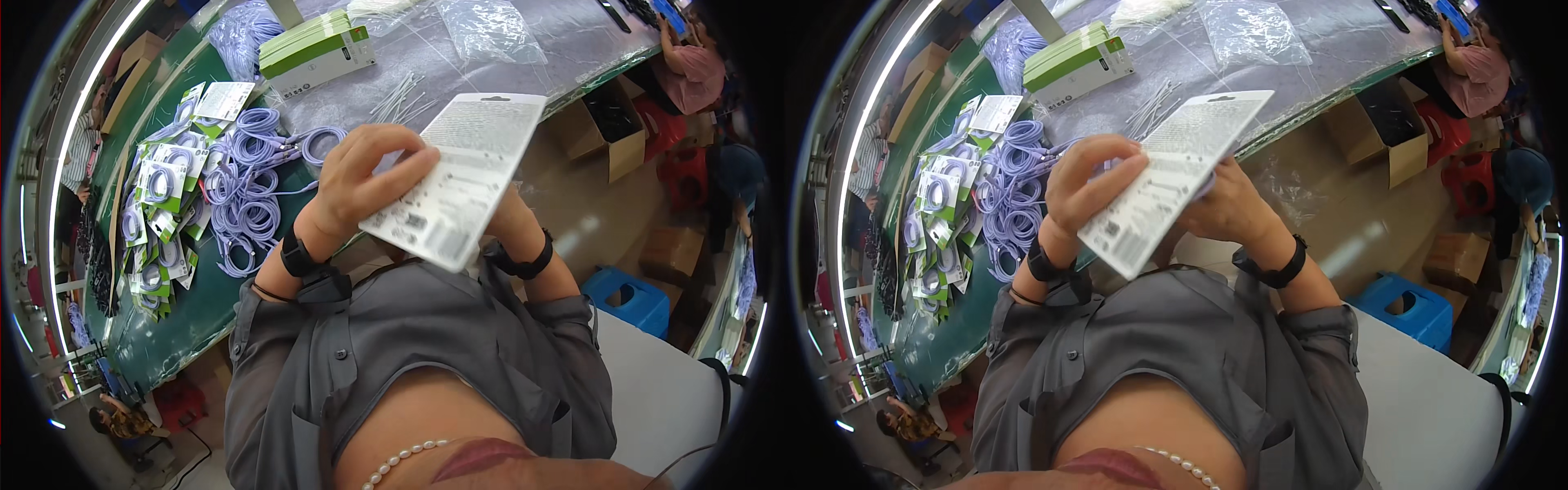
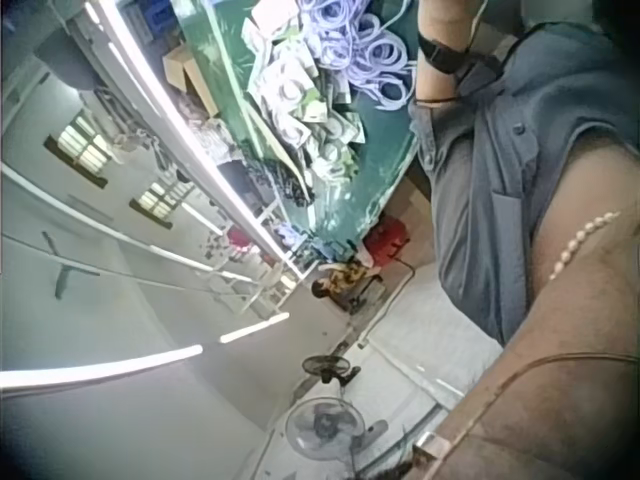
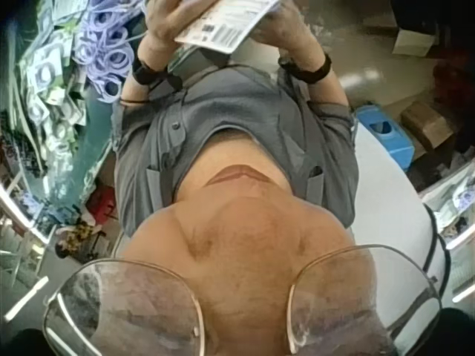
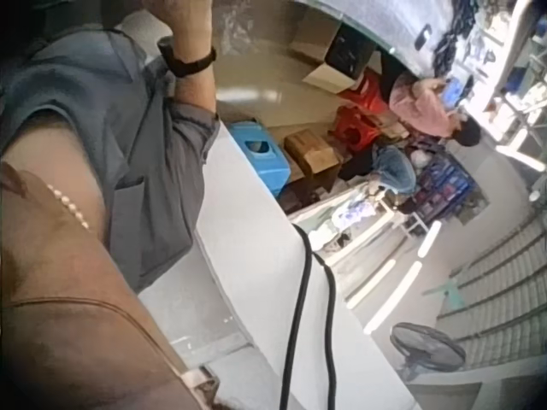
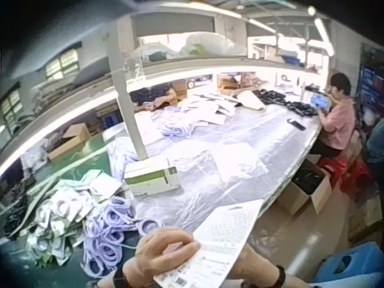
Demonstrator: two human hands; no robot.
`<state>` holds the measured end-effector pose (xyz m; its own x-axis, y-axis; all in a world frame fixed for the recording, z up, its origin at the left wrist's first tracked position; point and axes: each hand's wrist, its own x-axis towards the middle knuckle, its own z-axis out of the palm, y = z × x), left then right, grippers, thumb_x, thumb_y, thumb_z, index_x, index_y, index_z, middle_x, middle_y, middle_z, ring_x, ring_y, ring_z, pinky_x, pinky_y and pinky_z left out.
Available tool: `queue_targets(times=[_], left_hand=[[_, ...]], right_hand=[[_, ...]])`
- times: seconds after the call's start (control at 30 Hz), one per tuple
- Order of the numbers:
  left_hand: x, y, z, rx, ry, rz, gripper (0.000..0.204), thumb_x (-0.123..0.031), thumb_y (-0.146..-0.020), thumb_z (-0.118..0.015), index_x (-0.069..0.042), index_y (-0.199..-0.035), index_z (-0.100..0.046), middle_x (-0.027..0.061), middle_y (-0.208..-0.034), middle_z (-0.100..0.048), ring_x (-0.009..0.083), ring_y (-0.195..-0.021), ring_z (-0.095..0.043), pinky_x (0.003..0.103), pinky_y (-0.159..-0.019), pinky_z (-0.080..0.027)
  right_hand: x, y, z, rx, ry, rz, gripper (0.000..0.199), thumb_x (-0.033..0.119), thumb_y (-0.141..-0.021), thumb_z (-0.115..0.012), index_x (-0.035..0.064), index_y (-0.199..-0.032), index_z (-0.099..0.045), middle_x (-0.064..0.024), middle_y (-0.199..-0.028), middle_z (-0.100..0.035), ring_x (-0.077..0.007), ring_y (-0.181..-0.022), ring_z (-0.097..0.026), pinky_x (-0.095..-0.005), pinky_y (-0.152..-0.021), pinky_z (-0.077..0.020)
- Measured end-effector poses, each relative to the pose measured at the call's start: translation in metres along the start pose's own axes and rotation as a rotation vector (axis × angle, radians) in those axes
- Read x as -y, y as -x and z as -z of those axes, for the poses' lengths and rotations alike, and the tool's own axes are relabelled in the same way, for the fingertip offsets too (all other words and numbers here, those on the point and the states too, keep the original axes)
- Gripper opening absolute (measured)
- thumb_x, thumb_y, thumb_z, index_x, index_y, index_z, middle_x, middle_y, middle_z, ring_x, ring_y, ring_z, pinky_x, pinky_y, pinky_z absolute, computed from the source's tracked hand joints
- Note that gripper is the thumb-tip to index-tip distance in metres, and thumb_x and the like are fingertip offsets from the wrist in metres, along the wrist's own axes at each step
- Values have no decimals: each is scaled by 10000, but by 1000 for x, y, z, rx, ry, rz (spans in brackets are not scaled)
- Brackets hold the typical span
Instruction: The person picks up a cardboard backing and a coiled cable, aligns them, and threads a plastic tie through the backing and around the cable. They pull the tie tight to secure the cable, turn the assembly over to check the back, and then set it aside.
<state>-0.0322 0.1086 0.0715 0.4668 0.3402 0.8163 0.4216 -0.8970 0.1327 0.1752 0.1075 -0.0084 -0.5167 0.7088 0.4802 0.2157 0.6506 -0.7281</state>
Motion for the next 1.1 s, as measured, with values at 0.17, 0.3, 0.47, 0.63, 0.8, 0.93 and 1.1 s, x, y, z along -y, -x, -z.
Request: queue_targets(times=[0.17, 0.3, 0.47, 0.63, 0.8, 0.93, 1.1], left_hand=[[-5, 32, -39, -157, 194, 698, 236, -54, -699, -759, -38, -913, -658, 70, -807, -640, 159, -692, -623, 255, -603, -487], [-13, 30, -48, -259, 475, 1099, 106, -32, -775, -695, -9, -868, -649, 11, -689, -624, 87, -665, -607, 225, -590, -474], [-14, 34, -56, -438, 754, 1138, 155, -40, -839, -632, 21, -976, -592, 47, -825, -623, 136, -720, -623, 263, -635, -515], [-9, 37, -59, -598, 1075, 1163, 260, -28, -885, -577, 11, -1129, -496, 94, -989, -594, 177, -834, -620, 317, -732, -543], [-8, 44, -66, -661, 1079, 1086, 316, -14, -868, -605, -8, -1156, -477, 90, -1033, -582, 179, -910, -596, 317, -768, -532], [-5, 46, -66, -653, 1035, 1054, 315, -3, -861, -609, -9, -1149, -483, 91, -1027, -585, 185, -906, -593, 316, -769, -531], [-4, 41, -61, -639, 1051, 1025, 303, 21, -851, -606, -1, -1132, -494, 91, -1019, -590, 181, -898, -591, 316, -767, -526]], right_hand=[[32, -23, 3, -234, -10, 192, 163, -36, -714, -665, 24, -848, -592, -94, -888, -603, -218, -765, -615, -298, -638, -500], [35, -29, -4, -383, -437, -204, 72, -54, -826, -592, -22, -884, -564, -95, -841, -632, -117, -646, -607, -228, -581, -485], [42, -38, 0, -375, -430, -289, 88, -30, -837, -606, -42, -913, -563, -80, -805, -636, -101, -635, -616, -229, -557, -486], [35, -40, -1, -450, -180, -220, 80, -1, -814, -629, 9, -877, -582, -87, -788, -629, -157, -611, -626, -265, -542, -489], [43, -45, -1, -390, 243, -83, 96, 12, -790, -640, 36, -863, -583, -103, -778, -589, -268, -622, -598, -325, -537, -480], [41, -47, -2, -396, 250, -72, 100, 24, -782, -649, 35, -860, -587, -105, -789, -585, -299, -643, -596, -351, -543, -480], [38, -48, 0, -353, 190, -70, 111, 12, -774, -645, 34, -872, -598, -106, -785, -583, -294, -635, -594, -352, -550, -483]])
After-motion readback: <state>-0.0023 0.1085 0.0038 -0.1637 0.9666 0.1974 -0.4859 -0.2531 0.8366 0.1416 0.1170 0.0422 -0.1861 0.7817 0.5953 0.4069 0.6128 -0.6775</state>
